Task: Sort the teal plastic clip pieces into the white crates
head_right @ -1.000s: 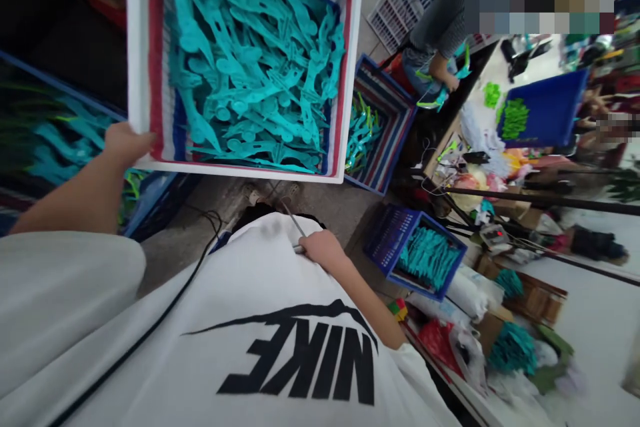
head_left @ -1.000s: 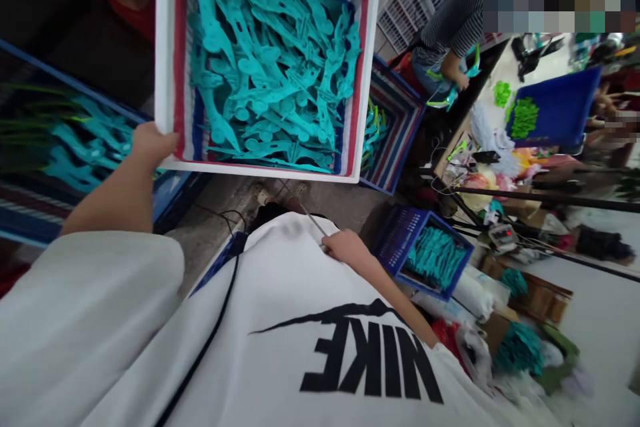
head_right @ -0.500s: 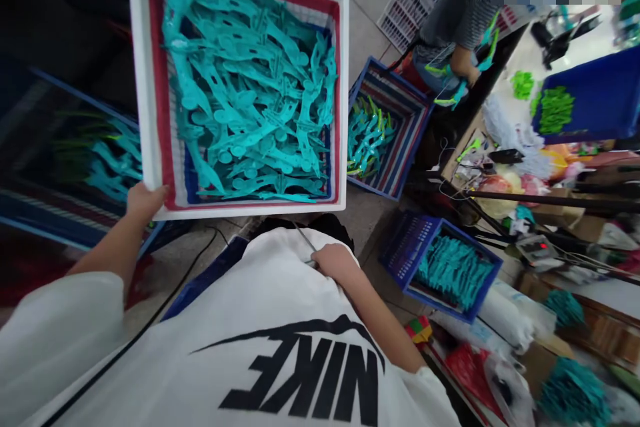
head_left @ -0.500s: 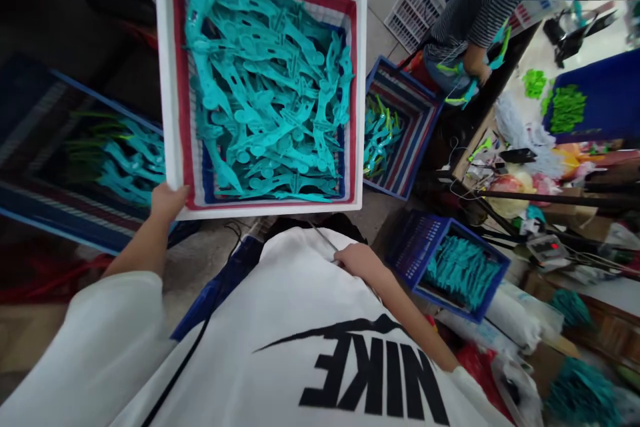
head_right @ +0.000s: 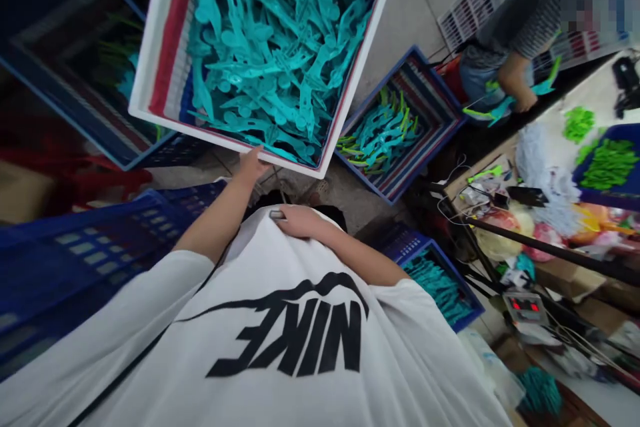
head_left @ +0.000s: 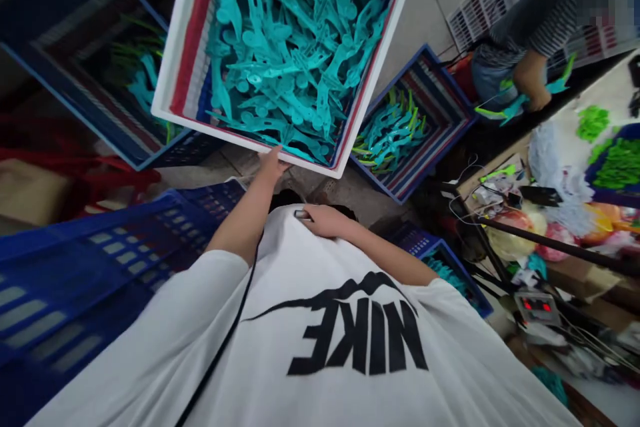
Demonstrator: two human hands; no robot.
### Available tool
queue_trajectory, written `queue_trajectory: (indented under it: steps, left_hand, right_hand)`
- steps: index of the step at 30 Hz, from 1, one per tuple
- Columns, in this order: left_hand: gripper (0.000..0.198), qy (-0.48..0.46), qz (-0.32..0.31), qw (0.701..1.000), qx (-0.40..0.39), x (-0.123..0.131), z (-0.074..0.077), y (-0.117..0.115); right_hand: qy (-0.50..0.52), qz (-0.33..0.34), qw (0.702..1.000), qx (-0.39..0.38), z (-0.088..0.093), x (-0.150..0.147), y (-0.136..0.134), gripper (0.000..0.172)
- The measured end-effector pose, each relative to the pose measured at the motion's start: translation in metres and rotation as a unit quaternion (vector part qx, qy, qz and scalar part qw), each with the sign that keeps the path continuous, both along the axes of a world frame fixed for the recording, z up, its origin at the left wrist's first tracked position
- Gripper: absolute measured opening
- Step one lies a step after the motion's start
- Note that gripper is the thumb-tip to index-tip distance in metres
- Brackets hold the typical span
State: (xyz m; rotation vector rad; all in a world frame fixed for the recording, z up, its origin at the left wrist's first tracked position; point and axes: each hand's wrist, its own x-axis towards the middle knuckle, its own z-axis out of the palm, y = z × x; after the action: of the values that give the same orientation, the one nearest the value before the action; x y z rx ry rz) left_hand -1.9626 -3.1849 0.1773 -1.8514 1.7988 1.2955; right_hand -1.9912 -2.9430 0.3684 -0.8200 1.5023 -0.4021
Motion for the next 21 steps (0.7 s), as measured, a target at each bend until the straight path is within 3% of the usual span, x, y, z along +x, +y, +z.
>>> queue_trajectory:
  steps: [2,5,11,14,17,21]
  left_hand:
    - [0.055,0.021,0.066,0.997,0.030,-0.007,-0.010,0.013]
    - [0.062,0.060,0.158,0.983,0.067,-0.013,-0.022,0.009]
    - [0.071,0.082,0.156,0.983,0.059,-0.002,-0.031,0.001]
    - [0.072,0.059,0.136,0.987,0.061,0.014,-0.022,0.003]
    - [0.070,0.075,0.210,0.973,0.055,0.040,-0.003,0.009]
    - [0.051,0.097,0.285,0.953,0.036,0.086,0.022,0.025]
  right_hand:
    - [-0.001,0.017,1.000,-0.013,0.004,0.017,-0.012,0.037]
    - [0.024,0.061,0.998,-0.004,0.007,0.047,-0.025,0.040]
    - [0.046,0.082,0.996,-0.004,0.008,0.082,-0.020,0.040]
    - [0.049,0.084,0.995,-0.009,0.009,0.084,-0.016,0.042]
    - [0.038,0.098,0.994,-0.010,0.012,0.084,-0.011,0.045]
    - [0.025,0.107,0.994,-0.004,0.017,0.081,-0.006,0.053]
